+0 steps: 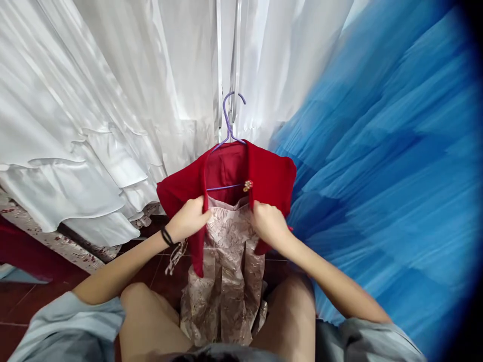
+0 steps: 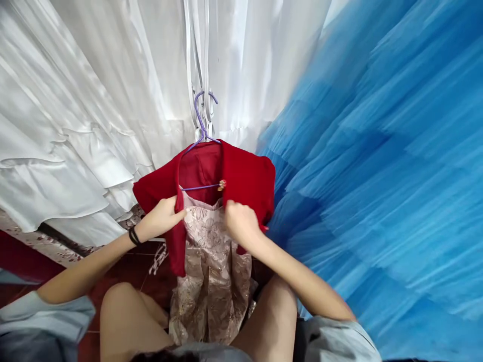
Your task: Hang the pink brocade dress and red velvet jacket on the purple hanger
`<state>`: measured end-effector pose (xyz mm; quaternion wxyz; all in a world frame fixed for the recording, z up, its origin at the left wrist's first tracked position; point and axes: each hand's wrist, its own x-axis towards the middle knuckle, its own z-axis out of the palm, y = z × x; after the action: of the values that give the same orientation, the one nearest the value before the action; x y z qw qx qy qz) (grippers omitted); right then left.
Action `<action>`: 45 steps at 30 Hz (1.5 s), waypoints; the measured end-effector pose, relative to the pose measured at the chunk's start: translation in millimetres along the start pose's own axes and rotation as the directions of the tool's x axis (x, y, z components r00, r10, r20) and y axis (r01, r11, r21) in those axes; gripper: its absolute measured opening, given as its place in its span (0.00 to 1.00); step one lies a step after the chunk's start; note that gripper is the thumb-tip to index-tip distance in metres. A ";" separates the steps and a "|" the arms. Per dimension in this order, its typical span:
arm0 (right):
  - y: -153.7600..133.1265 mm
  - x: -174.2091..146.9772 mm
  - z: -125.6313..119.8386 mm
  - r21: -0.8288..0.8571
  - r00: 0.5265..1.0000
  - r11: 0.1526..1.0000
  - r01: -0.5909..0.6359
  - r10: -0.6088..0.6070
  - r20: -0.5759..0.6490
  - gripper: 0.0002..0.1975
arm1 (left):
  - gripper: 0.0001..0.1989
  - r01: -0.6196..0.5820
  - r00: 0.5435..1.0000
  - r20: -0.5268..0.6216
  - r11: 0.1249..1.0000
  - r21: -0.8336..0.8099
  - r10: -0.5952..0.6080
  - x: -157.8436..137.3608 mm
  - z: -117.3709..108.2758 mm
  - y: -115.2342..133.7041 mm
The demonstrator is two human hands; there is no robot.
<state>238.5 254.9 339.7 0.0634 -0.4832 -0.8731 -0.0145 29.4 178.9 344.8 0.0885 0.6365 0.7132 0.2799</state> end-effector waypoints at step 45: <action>22.7 104.5 -39.6 0.106 0.685 0.952 0.287 -0.127 -0.718 0.19 | 0.26 -0.536 0.763 0.052 0.586 0.607 0.644 107.3 -87.9 -14.7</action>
<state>206.6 351.5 391.2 0.4394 -0.3293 -0.8282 -0.1123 -44.3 255.9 434.7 -0.2738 0.8048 0.5146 0.1120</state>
